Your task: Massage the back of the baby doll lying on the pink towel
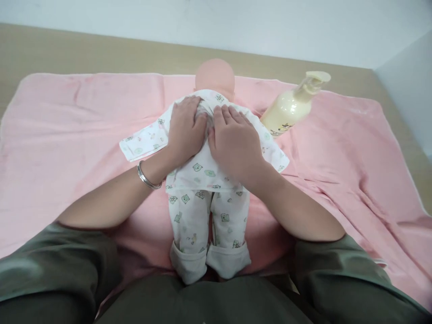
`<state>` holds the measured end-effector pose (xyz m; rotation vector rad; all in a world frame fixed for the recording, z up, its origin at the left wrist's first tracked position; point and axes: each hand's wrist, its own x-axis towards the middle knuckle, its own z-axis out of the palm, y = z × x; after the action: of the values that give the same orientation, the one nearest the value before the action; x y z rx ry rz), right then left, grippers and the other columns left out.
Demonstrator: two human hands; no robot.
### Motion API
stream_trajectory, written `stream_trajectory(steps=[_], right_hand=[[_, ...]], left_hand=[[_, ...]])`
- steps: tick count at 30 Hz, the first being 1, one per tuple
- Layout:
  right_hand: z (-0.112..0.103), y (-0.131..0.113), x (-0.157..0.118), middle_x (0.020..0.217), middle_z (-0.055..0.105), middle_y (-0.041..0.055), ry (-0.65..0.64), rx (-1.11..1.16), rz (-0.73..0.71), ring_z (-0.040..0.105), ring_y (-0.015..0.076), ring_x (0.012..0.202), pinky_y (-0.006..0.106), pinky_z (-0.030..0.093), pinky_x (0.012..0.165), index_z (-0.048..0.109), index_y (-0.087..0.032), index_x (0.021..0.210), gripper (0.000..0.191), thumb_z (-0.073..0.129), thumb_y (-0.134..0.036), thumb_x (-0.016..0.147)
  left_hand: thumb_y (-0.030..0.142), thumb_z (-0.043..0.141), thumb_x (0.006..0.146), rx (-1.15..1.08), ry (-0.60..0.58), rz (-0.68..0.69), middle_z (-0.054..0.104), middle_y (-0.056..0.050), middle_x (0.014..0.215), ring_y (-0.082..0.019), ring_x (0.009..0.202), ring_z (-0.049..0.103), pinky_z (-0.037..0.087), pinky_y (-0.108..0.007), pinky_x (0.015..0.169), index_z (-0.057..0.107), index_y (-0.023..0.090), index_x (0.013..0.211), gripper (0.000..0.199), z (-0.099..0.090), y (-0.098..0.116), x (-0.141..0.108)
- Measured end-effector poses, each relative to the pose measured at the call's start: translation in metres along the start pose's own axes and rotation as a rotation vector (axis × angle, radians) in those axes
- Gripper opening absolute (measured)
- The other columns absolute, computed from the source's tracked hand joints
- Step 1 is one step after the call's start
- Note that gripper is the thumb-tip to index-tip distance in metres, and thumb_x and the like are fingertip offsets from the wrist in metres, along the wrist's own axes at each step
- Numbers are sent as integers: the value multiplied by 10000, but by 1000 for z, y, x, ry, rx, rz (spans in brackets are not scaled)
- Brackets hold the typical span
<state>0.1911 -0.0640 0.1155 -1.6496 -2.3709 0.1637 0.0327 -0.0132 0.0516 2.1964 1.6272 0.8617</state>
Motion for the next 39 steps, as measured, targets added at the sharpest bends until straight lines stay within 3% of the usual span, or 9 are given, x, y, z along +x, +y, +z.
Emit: stream_trajectory(steps=[3,7,11,18,22,28,39], right_hand=[[9,11,13,1742,415,184,-8,77,4,328,336,1678,548,259,1420,430,-9,1656,619,457,-211,1071],[19,28,30,1800,307,113,17,158,51,230,295,1716,503,185,1446,396,-76,1691,667,484,-270,1059],[21,31,30,1796,318,110,41,162,32,247,289,1712,530,187,1441,417,-80,1676,659,462,-293,1053],[20,29,29,1803,308,113,20,135,42,239,275,1714,509,169,1445,405,-69,1678,672,448,-282,1042],[21,29,30,1802,311,119,22,136,38,244,276,1713,523,173,1441,399,-74,1683,684,454,-293,1037],[24,32,30,1794,329,130,36,141,24,253,275,1710,523,180,1438,406,-77,1680,688,459,-298,1030],[19,29,26,1801,318,117,27,111,23,251,273,1711,533,213,1431,398,-111,1688,655,421,-319,1067]], left_hand=[[419,356,1085,-96,66,-110,595,-89,1618,-306,1580,481,328,-524,1381,564,247,1484,481,-1,10,-3],[378,435,1081,-133,88,-76,598,-122,1616,-321,1569,492,317,-509,1385,582,200,1478,458,1,9,-3],[390,467,1088,-156,127,-43,630,-107,1584,-315,1546,518,343,-504,1372,603,220,1453,425,4,5,-3],[341,460,1049,-127,101,-81,612,-160,1592,-330,1539,518,343,-513,1361,590,142,1459,474,2,12,-2],[407,455,1050,-130,109,-92,621,-134,1587,-332,1522,524,361,-557,1349,597,170,1459,493,2,12,-2],[365,483,1022,-153,140,-86,640,-135,1568,-323,1517,538,358,-520,1352,609,184,1452,484,3,11,-4],[389,439,1043,-139,96,-97,620,-140,1591,-333,1536,522,349,-537,1361,595,198,1466,489,0,13,-4]])
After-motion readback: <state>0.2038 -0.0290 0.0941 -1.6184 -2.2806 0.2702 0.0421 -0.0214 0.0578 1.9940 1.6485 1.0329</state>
